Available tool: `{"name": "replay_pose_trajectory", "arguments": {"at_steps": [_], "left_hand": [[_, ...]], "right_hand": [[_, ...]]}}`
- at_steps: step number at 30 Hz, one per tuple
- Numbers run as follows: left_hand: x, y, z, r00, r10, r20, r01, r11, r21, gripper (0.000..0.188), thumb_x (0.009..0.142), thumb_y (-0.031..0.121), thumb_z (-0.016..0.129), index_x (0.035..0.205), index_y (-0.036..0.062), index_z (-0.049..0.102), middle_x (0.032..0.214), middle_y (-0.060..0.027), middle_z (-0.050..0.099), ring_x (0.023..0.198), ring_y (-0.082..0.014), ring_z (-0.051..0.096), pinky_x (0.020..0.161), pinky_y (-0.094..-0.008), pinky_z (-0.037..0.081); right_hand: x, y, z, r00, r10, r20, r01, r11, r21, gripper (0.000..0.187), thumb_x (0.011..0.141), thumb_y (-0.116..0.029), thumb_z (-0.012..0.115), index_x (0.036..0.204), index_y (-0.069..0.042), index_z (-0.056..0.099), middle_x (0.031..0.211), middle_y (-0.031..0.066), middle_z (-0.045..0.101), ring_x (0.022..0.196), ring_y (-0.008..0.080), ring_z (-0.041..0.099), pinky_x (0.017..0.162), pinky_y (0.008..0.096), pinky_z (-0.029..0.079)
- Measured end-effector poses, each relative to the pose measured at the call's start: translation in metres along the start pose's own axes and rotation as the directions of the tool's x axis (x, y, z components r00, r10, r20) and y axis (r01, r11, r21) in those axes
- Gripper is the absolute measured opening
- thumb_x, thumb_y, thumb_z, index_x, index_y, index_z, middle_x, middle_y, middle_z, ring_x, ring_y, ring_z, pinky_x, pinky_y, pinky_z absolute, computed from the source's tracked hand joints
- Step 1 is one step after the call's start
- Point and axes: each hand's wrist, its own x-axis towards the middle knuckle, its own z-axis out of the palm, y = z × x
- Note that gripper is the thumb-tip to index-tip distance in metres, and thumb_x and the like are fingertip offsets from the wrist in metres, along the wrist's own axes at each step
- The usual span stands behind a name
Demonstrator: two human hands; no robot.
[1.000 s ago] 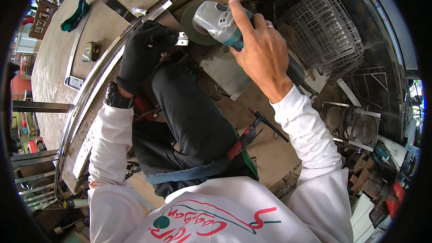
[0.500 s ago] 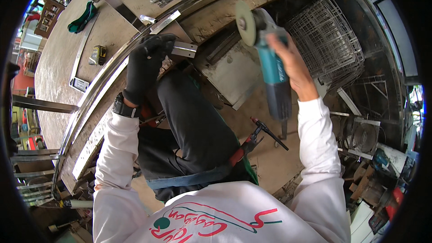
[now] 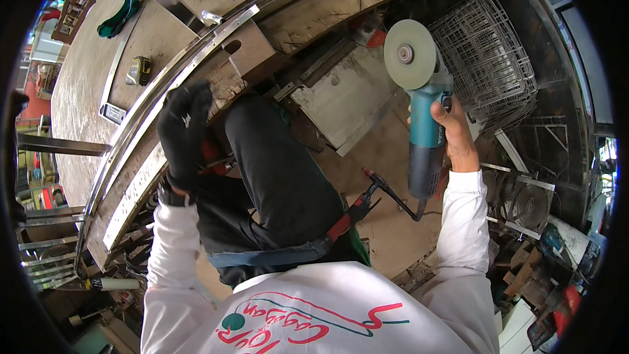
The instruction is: The person measures and marks a metal bar with a tape measure and marker, then uses an angle grinder to cut and smooth the metal. They use a hammer to adjust small metal pieces and continue measuring and marking the workpiece.
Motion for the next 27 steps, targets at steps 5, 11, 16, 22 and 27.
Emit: {"name": "replay_pose_trajectory", "arguments": {"at_steps": [5,11,16,22,27], "left_hand": [[-0.022,0.022,0.052,0.866,0.154,0.476,-0.310,0.912,0.267,0.039,0.087,0.021,0.075,0.124,0.0085,0.071,0.122,-0.0144,0.070,0.104,-0.0348,0.072,0.089,-0.0429,0.059],[-0.018,0.085,0.200,0.714,-0.022,0.700,0.223,0.954,-0.198,0.069,0.082,0.043,0.086,0.131,0.0004,0.063,0.121,-0.0193,0.071,0.114,-0.0343,0.071,0.096,-0.0445,0.056],[-0.028,0.122,0.273,0.695,0.206,0.689,0.534,0.493,-0.687,0.062,0.084,0.030,0.084,0.131,0.0000,0.058,0.112,-0.0158,0.071,0.106,-0.0265,0.069,0.093,-0.0411,0.056],[-0.021,0.098,0.273,0.827,0.127,0.547,0.291,0.736,-0.611,0.046,0.084,0.030,0.081,0.119,0.0044,0.064,0.109,-0.0173,0.072,0.102,-0.0337,0.071,0.093,-0.0450,0.056],[0.013,0.059,0.170,0.817,-0.114,0.565,-0.140,0.912,0.386,0.039,0.082,0.034,0.082,0.109,0.0062,0.073,0.107,-0.0167,0.072,0.101,-0.0369,0.072,0.084,-0.0503,0.056]], "right_hand": [[0.011,-0.026,0.019,0.998,0.055,-0.006,-0.056,0.997,-0.047,0.063,0.075,-0.039,0.088,0.118,0.001,0.066,0.097,0.0127,0.071,0.074,0.0199,0.072,0.068,0.0331,0.062],[0.026,-0.039,0.016,0.982,-0.015,0.186,-0.028,0.974,0.225,0.089,0.080,-0.047,0.082,0.143,0.006,0.050,0.102,0.0144,0.068,0.073,0.0180,0.067,0.065,0.0289,0.058],[0.031,-0.072,0.020,0.976,-0.044,0.212,-0.010,0.969,0.246,0.092,0.083,-0.044,0.084,0.150,0.007,0.045,0.112,0.0173,0.069,0.083,0.0196,0.069,0.077,0.0294,0.060],[0.029,-0.044,0.035,0.984,-0.102,-0.144,0.010,0.845,-0.535,0.050,0.078,-0.025,0.089,0.116,0.000,0.068,0.103,0.0067,0.072,0.090,0.0150,0.067,0.085,0.0311,0.054],[0.050,0.004,0.013,0.976,0.047,-0.210,-0.157,0.824,-0.544,0.038,0.075,-0.021,0.085,0.104,0.001,0.072,0.089,0.0069,0.072,0.077,0.0154,0.067,0.074,0.0302,0.052]]}}
